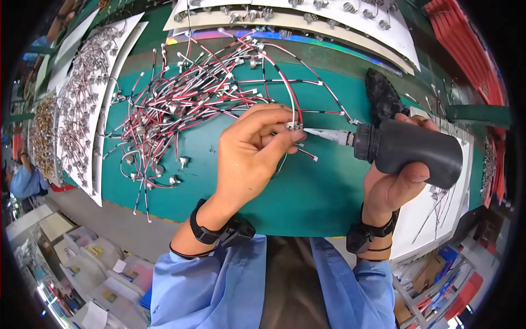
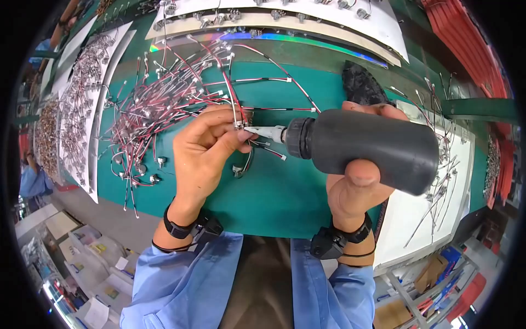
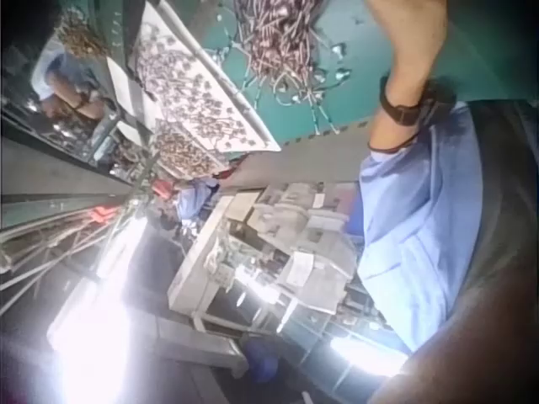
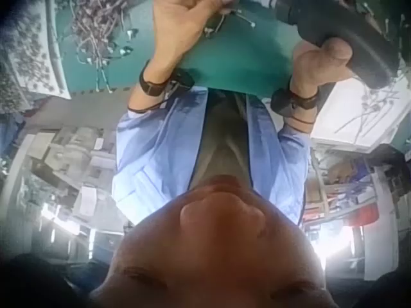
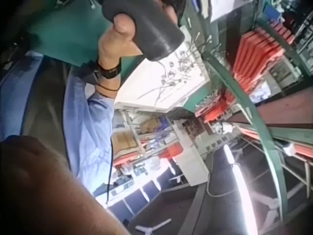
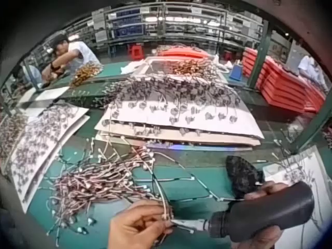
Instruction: The person picks up a wire assembly, applies glue from a bottle to the component, and sets it down. After repeating this for several assemblies, the person wipes the glue bottle tip with a cloth and moves a pile of assemblies.
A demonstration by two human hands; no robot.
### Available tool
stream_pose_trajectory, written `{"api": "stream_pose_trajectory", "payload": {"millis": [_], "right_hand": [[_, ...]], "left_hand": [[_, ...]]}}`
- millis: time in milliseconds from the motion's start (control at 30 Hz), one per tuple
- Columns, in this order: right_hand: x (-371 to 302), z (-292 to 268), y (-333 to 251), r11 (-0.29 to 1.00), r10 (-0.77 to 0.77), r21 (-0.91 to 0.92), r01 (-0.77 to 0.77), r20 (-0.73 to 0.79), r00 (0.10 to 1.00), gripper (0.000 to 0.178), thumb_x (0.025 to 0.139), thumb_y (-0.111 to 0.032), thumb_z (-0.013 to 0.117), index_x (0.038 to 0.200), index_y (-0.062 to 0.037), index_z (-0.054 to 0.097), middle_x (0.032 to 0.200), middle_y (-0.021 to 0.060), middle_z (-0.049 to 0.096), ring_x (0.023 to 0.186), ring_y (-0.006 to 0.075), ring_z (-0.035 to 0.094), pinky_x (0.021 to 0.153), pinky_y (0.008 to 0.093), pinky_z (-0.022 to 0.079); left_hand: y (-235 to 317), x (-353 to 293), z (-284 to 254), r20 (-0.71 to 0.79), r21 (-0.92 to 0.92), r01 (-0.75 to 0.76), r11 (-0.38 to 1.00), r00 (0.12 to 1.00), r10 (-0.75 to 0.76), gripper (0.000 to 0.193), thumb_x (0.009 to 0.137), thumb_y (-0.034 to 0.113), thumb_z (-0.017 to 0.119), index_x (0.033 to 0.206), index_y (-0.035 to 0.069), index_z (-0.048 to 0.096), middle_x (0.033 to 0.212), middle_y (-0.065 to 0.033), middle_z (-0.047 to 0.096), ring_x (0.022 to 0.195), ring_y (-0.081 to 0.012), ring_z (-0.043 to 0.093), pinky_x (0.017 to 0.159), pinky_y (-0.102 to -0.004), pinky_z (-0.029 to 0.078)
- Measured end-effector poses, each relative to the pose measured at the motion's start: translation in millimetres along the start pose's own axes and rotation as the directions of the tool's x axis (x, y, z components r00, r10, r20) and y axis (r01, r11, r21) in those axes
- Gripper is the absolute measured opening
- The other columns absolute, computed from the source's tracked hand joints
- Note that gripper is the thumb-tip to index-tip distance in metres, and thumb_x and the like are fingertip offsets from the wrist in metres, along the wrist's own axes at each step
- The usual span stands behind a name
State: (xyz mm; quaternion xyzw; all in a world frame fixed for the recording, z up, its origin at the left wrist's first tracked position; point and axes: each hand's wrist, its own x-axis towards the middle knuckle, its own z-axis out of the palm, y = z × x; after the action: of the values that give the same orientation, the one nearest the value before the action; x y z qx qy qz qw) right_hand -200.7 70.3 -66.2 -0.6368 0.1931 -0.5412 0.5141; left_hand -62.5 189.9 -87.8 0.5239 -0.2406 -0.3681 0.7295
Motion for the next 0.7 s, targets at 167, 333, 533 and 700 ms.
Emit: {"api": "stream_pose_trajectory", "payload": {"millis": [167,333,533,700], "right_hand": [[-3.6,3.8,-2.1,0.997,-0.007,-0.081,0.004,-0.032,0.999,0.074,0.077,-0.055,0.054,0.12,0.0022,0.036,0.111,0.0141,0.047,0.1,0.024,0.052,0.091,0.0359,0.038],[-5.7,3.9,-2.9,0.991,-0.014,-0.136,0.004,-0.073,0.997,0.077,0.074,-0.057,0.056,0.119,0.0011,0.037,0.11,0.0139,0.047,0.099,0.0239,0.052,0.091,0.0359,0.039],[-4.5,6.4,-0.9,0.996,-0.076,-0.066,0.068,-0.142,0.987,0.082,0.068,-0.057,0.061,0.12,0.0005,0.035,0.095,0.0163,0.058,0.09,0.0222,0.055,0.082,0.0341,0.045],[-5.6,0.0,-1.5,0.974,-0.087,-0.216,0.075,-0.048,0.995,0.077,0.072,-0.058,0.058,0.118,-0.0003,0.037,0.108,0.0135,0.048,0.097,0.0241,0.054,0.088,0.0351,0.041]], "left_hand": [[-0.8,-0.4,2.8,0.025,0.059,-0.064,0.996,0.998,0.063,0.017,0.075,-0.011,0.053,0.093,-0.01,0.055,0.098,-0.0104,0.05,0.081,-0.0177,0.061,0.061,-0.0215,0.053],[0.6,-1.4,5.2,-0.011,0.07,-0.052,0.996,0.999,0.053,0.015,0.075,-0.012,0.054,0.09,-0.01,0.056,0.097,-0.01,0.05,0.079,-0.0155,0.061,0.06,-0.0199,0.053],[-1.3,-1.8,4.1,0.032,0.125,-0.091,0.988,0.996,0.088,0.02,0.075,-0.013,0.054,0.095,-0.01,0.053,0.097,-0.0119,0.048,0.074,-0.0157,0.059,0.06,-0.0241,0.054],[-2.3,-1.5,6.0,0.007,0.087,-0.105,0.991,0.994,0.105,0.019,0.072,-0.014,0.056,0.091,-0.01,0.056,0.094,-0.0102,0.048,0.072,-0.0122,0.057,0.058,-0.0206,0.053]]}}
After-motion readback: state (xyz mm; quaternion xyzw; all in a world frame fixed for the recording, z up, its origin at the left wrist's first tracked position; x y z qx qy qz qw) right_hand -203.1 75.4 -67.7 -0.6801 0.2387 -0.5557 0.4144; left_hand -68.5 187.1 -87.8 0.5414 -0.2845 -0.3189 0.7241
